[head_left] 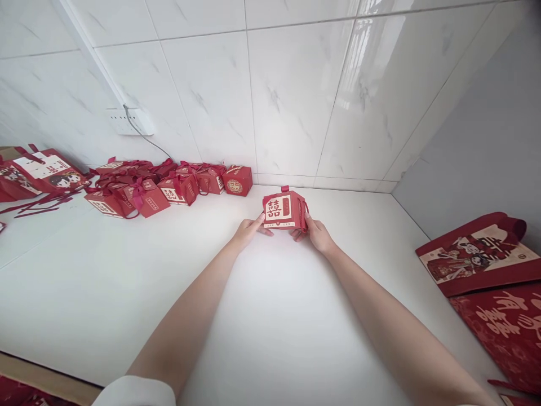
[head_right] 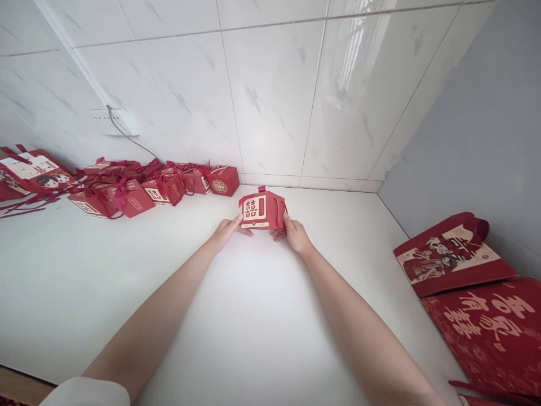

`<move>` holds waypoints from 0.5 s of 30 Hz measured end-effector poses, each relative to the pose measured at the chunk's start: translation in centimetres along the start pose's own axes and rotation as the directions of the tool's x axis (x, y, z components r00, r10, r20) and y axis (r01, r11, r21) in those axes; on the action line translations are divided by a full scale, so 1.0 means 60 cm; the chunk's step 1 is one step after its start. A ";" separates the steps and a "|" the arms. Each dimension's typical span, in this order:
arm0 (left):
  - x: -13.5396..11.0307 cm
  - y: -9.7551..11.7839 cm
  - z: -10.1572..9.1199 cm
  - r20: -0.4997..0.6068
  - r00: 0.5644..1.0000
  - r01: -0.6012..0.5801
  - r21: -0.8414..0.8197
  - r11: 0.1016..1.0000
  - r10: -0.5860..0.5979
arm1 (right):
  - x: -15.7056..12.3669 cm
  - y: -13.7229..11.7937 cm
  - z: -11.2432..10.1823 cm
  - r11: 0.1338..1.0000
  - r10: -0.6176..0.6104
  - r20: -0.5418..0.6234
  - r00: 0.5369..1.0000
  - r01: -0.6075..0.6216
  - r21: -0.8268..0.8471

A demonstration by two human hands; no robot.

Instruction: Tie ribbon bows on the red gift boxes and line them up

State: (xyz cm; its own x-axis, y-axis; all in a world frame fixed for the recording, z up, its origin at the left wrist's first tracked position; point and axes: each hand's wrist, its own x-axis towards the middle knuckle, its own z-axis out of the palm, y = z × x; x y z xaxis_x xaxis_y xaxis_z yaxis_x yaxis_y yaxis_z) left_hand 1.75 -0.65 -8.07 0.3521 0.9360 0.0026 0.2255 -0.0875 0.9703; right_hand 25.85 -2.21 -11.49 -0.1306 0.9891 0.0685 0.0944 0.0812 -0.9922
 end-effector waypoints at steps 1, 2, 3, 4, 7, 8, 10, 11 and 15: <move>-0.001 0.000 -0.001 0.006 1.000 -0.005 0.004 1.000 0.005 | 0.000 0.000 0.000 1.000 0.002 -0.001 1.000 -0.002 -0.002; -0.001 0.000 -0.001 0.008 1.000 -0.010 0.005 1.000 0.010 | 0.000 0.000 0.000 1.000 0.004 -0.003 1.000 -0.004 -0.005; -0.001 -0.001 -0.002 0.009 1.000 -0.015 0.005 1.000 0.015 | 0.000 -0.001 0.000 1.000 0.006 -0.004 1.000 -0.006 -0.010; 0.000 -0.002 -0.002 0.013 1.000 -0.022 0.004 1.000 0.022 | -0.001 -0.003 0.000 1.000 0.005 -0.006 1.000 -0.005 -0.016; 0.007 -0.012 -0.002 0.019 0.999 -0.050 -0.022 0.998 0.051 | -0.007 -0.012 0.002 0.999 -0.045 -0.026 0.999 0.045 -0.006; 0.011 -0.015 -0.002 -0.003 0.998 -0.066 -0.030 0.997 0.066 | -0.010 -0.016 0.004 0.997 -0.075 -0.047 0.996 0.075 0.001; 0.018 -0.023 -0.001 -0.073 0.992 -0.103 -0.026 0.994 0.101 | -0.016 -0.025 0.007 0.992 -0.126 -0.106 0.986 0.127 0.003; 0.020 -0.026 0.000 -0.105 0.988 -0.118 -0.014 0.993 0.116 | -0.018 -0.029 0.009 0.990 -0.138 -0.131 0.982 0.139 -0.006; 0.025 -0.031 0.003 -0.130 0.982 -0.135 0.025 0.991 0.137 | -0.025 -0.040 0.014 0.990 -0.136 -0.161 0.977 0.129 -0.054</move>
State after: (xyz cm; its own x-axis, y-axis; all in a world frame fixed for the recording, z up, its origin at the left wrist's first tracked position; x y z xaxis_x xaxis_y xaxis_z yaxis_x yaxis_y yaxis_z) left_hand 2.00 0.87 -9.91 0.2588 0.9514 0.1670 0.1989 -0.2217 0.9546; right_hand 25.01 -3.97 -9.29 0.0187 0.9756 0.2187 0.1301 0.2145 -0.9680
